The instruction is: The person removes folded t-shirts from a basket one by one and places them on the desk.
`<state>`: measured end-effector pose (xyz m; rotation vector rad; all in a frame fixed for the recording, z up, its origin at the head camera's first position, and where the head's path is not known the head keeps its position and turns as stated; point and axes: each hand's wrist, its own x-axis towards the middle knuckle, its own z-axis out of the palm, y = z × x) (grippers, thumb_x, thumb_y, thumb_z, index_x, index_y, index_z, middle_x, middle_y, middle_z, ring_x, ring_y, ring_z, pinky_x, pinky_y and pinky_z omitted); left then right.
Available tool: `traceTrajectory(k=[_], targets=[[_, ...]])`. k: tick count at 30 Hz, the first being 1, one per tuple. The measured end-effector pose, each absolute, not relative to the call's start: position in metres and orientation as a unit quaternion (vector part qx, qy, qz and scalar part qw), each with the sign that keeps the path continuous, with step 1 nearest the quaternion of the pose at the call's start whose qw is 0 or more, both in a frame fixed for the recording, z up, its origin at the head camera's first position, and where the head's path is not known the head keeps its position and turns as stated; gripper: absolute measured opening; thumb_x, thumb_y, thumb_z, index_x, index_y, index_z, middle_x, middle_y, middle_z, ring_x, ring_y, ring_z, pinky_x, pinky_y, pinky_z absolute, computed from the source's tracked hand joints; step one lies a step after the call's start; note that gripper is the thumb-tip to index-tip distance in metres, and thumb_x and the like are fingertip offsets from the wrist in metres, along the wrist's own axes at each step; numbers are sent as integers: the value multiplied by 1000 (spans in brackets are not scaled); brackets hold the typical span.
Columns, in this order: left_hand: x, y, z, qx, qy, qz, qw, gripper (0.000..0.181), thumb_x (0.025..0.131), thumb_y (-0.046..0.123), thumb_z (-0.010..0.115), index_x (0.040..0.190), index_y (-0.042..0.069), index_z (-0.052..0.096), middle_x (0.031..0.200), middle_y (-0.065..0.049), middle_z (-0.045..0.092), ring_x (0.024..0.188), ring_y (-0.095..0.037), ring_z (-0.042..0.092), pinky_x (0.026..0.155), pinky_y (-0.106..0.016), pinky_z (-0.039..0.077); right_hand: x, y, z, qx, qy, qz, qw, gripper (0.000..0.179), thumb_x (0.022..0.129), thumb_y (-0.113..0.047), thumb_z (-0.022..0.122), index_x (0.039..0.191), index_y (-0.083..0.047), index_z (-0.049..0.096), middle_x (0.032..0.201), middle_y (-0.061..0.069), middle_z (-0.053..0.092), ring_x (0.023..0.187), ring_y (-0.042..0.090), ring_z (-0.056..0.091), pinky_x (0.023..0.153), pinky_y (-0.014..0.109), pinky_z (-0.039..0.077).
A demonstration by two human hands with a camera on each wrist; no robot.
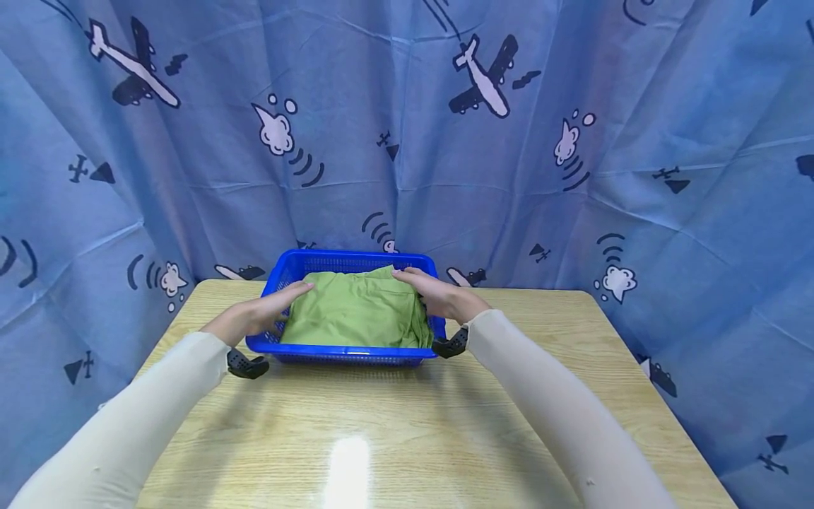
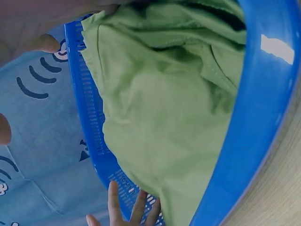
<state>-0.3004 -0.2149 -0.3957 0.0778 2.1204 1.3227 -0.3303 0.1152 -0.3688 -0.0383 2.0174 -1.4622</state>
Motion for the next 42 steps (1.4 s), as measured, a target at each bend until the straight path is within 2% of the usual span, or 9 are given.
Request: traceTrajectory(k=[9, 18, 23, 26, 29, 32, 35, 37, 42], targets=[[-304, -209, -396, -27, 775, 565, 283, 78, 106, 54, 31, 163, 19, -11, 168, -21, -13, 150, -59, 5, 119, -71, 20, -336, 116, -373, 15, 753, -579, 311, 83, 104, -49, 48, 164, -28, -6, 171, 13, 7, 155, 37, 21, 124, 52, 27], [-307, -198, -389, -67, 768, 585, 250, 77, 107, 37, 40, 163, 13, -7, 170, -20, -9, 153, -49, 14, 121, -61, 28, -329, 104, -367, 5, 822, -491, 289, 90, 102, -46, 52, 164, -19, -8, 172, 6, -12, 159, 30, -3, 128, 56, 10], [-305, -200, -388, -86, 757, 606, 229, 71, 107, 33, 40, 163, 12, 1, 165, -23, 7, 125, -33, 45, 99, -38, 49, -331, 102, -367, 23, 808, -519, 279, 88, 102, -43, 53, 164, -19, -6, 172, 7, -8, 158, 32, 7, 127, 55, 18], [-305, -202, -389, -90, 734, 635, 222, 71, 107, 33, 40, 162, 13, 0, 160, -26, 11, 111, -24, 45, 82, -26, 51, -335, 105, -371, 45, 777, -564, 276, 88, 103, -42, 54, 164, -22, -6, 172, 6, -3, 155, 33, 20, 125, 51, 27], [-306, -204, -391, -88, 712, 659, 224, 73, 107, 32, 41, 162, 13, -3, 162, -31, 4, 128, -33, 43, 78, -23, 52, -336, 108, -374, 57, 758, -590, 272, 86, 103, -41, 55, 164, -25, -4, 172, 6, 1, 151, 32, 30, 120, 44, 34], [-307, -205, -392, -86, 701, 671, 227, 73, 107, 31, 41, 163, 11, -2, 164, -33, -1, 146, -41, 28, 82, -25, 53, -334, 109, -374, 42, 769, -581, 265, 83, 104, -41, 54, 164, -26, -1, 172, 7, 6, 139, 28, 43, 107, 39, 42], [-308, -208, -393, -84, 704, 667, 228, 73, 107, 32, 40, 163, 9, -1, 163, -35, 1, 150, -43, 23, 89, -28, 53, -329, 107, -370, 16, 791, -553, 262, 78, 104, -42, 52, 164, -26, 4, 170, 8, 14, 110, 22, 49, 90, 33, 42], [-307, -209, -394, -80, 708, 663, 230, 73, 107, 32, 39, 163, 8, -2, 163, -36, 2, 149, -43, 25, 90, -29, 53, -325, 106, -368, 8, 807, -529, 264, 77, 104, -44, 51, 164, -26, 8, 169, 8, 18, 103, 20, 47, 88, 32, 42], [-305, -211, -394, -74, 726, 643, 230, 73, 107, 35, 38, 163, 7, 1, 163, -36, 8, 146, -41, 31, 90, -28, 54, -318, 101, -366, -3, 830, -487, 274, 74, 103, -46, 52, 163, -27, 14, 168, 8, 20, 127, 30, 47, 108, 46, 40]])
